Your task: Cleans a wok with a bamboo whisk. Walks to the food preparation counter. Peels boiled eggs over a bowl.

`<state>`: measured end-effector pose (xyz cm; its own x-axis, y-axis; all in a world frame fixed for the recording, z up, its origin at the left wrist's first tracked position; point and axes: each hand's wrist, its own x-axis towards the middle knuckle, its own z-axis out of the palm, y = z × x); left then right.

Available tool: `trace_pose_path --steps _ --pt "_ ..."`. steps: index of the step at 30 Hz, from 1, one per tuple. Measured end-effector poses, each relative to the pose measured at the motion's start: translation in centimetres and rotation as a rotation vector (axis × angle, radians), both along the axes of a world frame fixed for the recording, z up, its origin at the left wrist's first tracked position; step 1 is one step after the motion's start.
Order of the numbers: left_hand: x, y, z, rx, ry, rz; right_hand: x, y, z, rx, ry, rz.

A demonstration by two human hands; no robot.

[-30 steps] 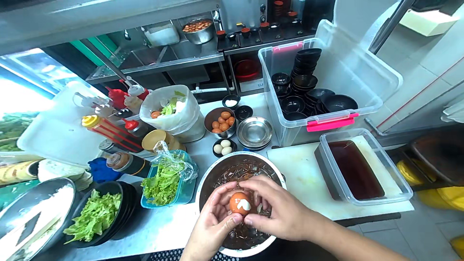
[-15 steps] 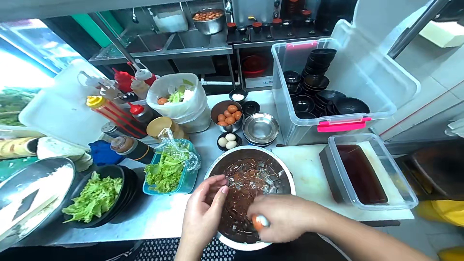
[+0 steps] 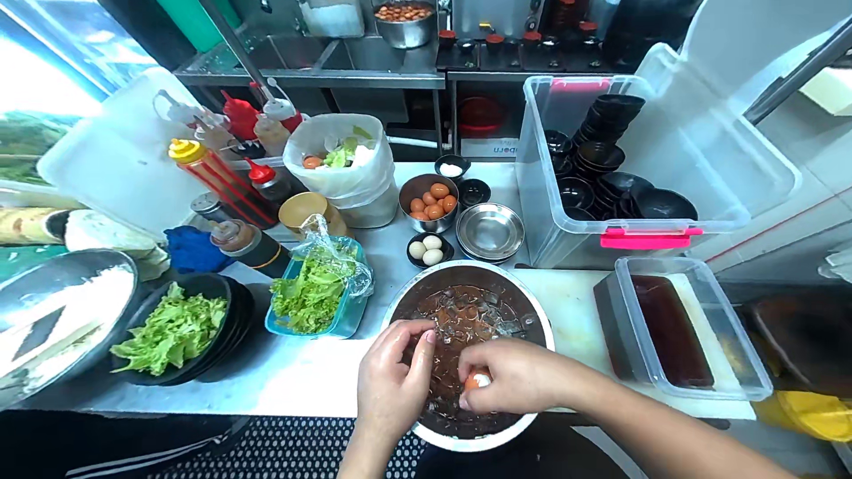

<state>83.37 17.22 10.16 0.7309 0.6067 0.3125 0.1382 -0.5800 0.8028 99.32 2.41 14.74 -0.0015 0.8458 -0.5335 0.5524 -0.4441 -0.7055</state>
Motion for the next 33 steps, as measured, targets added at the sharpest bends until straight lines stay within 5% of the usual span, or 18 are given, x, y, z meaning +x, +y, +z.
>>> trace_pose_path --steps 11,17,22,33 --pt "-0.05 0.00 -0.16 0.051 0.038 0.012 -0.40 0.19 -0.27 -0.029 0.046 0.175" --pt "0.00 0.06 -0.08 0.077 0.056 0.017 0.56 0.60 0.04 -0.037 0.132 -0.107" --pt "-0.01 0.08 -0.18 0.089 0.044 0.015 0.05 0.28 -0.25 0.005 0.209 0.112" --pt "0.07 0.14 -0.20 0.085 0.029 0.014 -0.05 0.65 -0.45 0.022 0.152 0.118"
